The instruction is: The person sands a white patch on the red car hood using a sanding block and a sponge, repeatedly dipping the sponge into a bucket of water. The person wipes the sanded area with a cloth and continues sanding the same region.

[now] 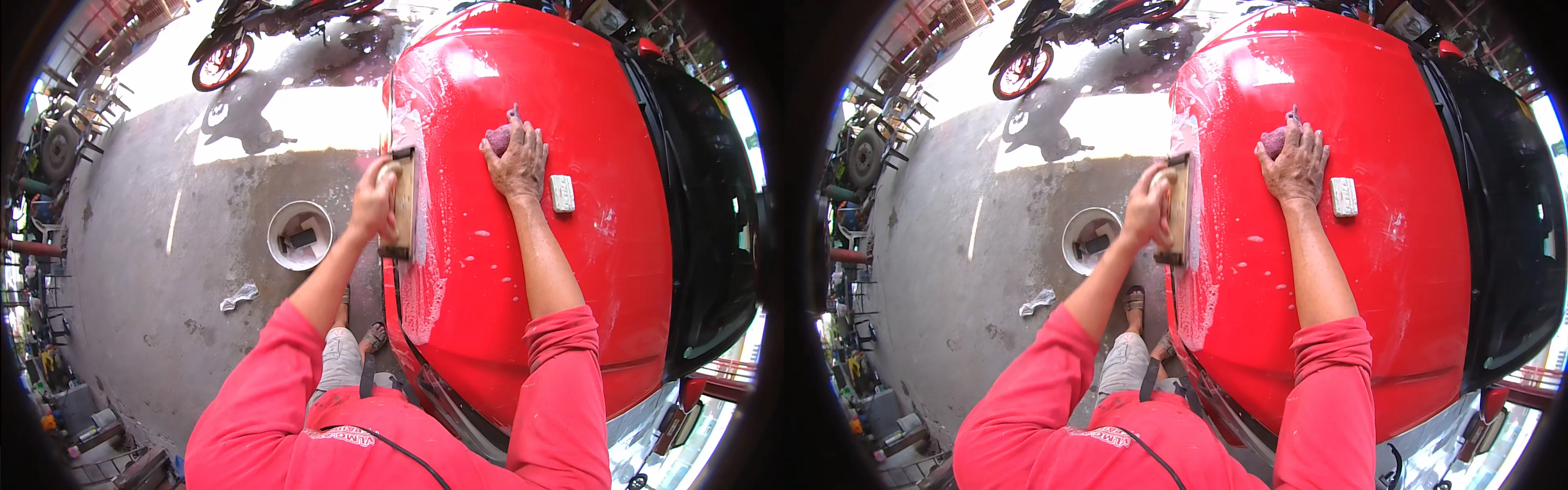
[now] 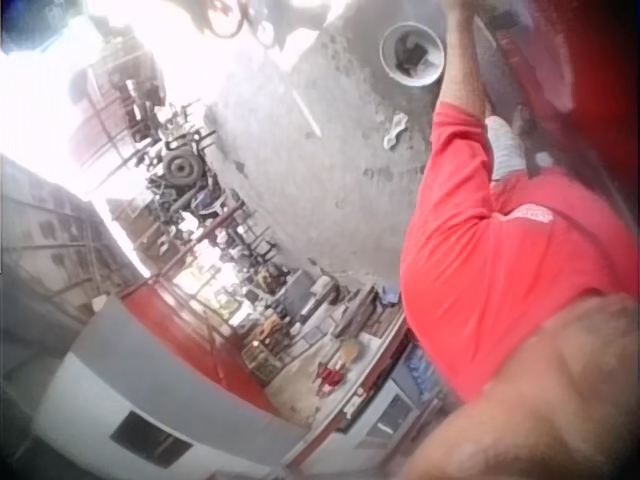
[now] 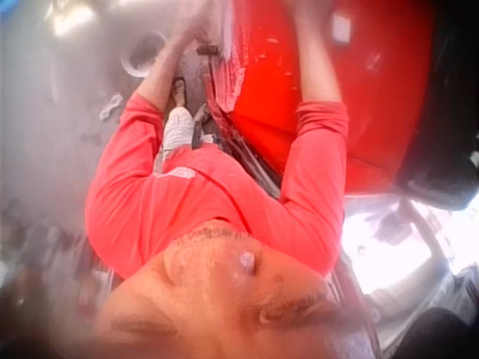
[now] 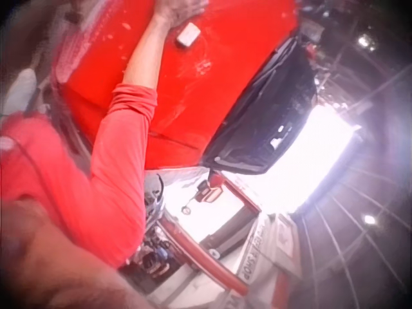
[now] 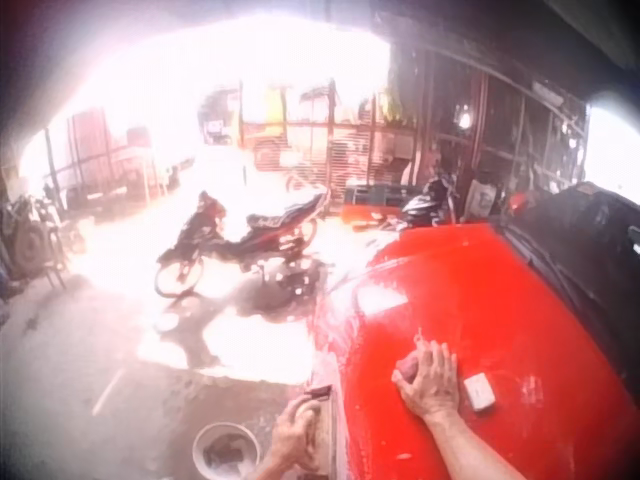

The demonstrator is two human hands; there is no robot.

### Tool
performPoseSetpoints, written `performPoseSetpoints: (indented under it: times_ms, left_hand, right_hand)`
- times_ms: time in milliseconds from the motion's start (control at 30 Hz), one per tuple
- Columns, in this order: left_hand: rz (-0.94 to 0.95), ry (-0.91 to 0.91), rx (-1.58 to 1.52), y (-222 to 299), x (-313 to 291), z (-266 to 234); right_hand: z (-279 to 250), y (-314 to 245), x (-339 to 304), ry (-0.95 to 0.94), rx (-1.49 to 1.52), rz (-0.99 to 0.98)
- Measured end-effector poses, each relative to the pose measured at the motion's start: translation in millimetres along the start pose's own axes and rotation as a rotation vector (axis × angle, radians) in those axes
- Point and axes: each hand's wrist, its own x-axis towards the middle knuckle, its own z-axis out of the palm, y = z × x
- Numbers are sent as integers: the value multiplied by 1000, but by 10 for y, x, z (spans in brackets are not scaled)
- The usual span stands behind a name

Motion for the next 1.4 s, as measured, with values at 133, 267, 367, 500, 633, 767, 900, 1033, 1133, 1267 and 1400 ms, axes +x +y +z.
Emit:
performPoseSetpoints:
  times_ms: [133, 267, 367, 500, 633, 767, 900, 1033, 1133, 1267, 1400]
  left_hand:
    - [12, 44, -7, 194, 754, -100]
    - [3, -45, 0, -75, -576, 100]
    - [1, -28, -79, -655, -1178, -19]
    - [-74, -89, -16, -53, 217, -55]
    - [17, -13, -44, 434, 2443, -255]
    - [-14, -46, -39, 462, 2543, -101]
    - [206, -45, 125, -241, 1279, -55]
    - [400, -60, 199, -112, 1986, -55]
    - [-7, -131, 67, 711, 3220, -95]
    - [43, -49, -29, 770, 3269, 82]
    - [314, -208, 193, 106, 1541, 383]
  right_hand:
    - [10, -119, 54, 10, 14, -18]
    - [34, 109, -4, 25, -10, 6]
    - [-5, 25, 39, -13, -6, 14]
    - [-11, 48, -22, 0, -28, 9]
    - [25, -91, 70, 8, 18, -32]
    - [21, 16, 13, -15, 23, -10]
    - [-16, 88, -61, -36, -6, 12]
    - [-39, 75, -60, -49, -8, 25]
    - [23, -30, 23, -26, 40, -3]
    - [-8, -33, 96, -28, 25, 3]
    - [-6, 59, 3, -28, -6, 20]
